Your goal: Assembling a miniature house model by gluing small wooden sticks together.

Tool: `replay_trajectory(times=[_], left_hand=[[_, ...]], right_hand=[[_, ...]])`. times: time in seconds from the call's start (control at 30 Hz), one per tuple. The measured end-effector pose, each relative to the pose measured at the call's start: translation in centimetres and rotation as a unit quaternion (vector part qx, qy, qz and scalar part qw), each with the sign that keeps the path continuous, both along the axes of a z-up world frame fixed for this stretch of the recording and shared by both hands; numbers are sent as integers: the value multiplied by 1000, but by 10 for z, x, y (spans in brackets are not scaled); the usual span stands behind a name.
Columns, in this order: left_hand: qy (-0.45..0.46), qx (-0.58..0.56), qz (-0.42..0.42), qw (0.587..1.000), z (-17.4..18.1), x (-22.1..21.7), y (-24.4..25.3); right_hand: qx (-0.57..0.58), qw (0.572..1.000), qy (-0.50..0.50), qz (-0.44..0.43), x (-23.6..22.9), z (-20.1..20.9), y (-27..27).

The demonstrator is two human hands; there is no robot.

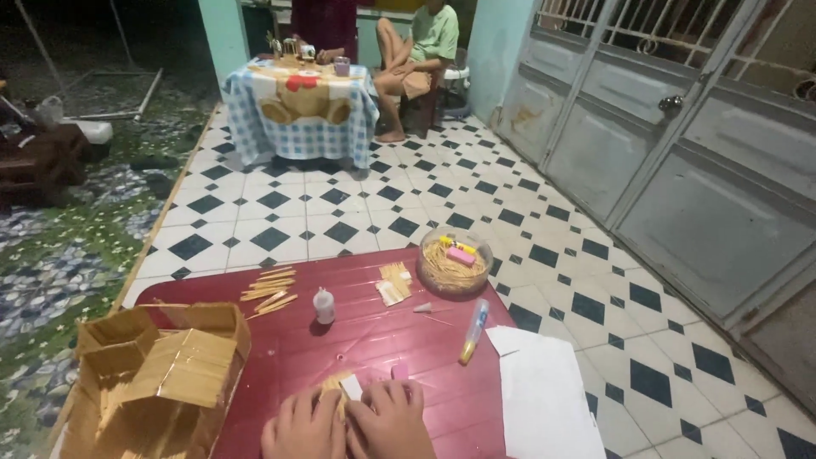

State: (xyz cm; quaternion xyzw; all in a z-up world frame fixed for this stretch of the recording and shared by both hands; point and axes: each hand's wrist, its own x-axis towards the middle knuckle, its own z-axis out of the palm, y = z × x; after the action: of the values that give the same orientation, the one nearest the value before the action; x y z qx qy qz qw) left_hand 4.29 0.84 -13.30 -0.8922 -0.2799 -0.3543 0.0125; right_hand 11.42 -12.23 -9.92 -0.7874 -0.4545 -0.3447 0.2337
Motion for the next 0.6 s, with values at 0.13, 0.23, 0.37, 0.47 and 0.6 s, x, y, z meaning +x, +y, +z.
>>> replay_trajectory(times=[0.13,0.23,0.37,0.47,0.6], left_hand=[[-90,37,-29,995,-29,21,16],[-138,133,-25,981,-41,22,43],[-124,112,8,986,-49,36,21],[-182,132,-68,972,-8,23,22],[-296,229,-147,915,-17,51,24]], right_hand=[[25,998,-59,-17,21,-23,7],[29,993,-110,-11,32,-57,25],[23,993,-111,-33,40,-66,8],[99,985,-125,-66,13,-5,20],[105,983,-137,-68,14,-11,16]])
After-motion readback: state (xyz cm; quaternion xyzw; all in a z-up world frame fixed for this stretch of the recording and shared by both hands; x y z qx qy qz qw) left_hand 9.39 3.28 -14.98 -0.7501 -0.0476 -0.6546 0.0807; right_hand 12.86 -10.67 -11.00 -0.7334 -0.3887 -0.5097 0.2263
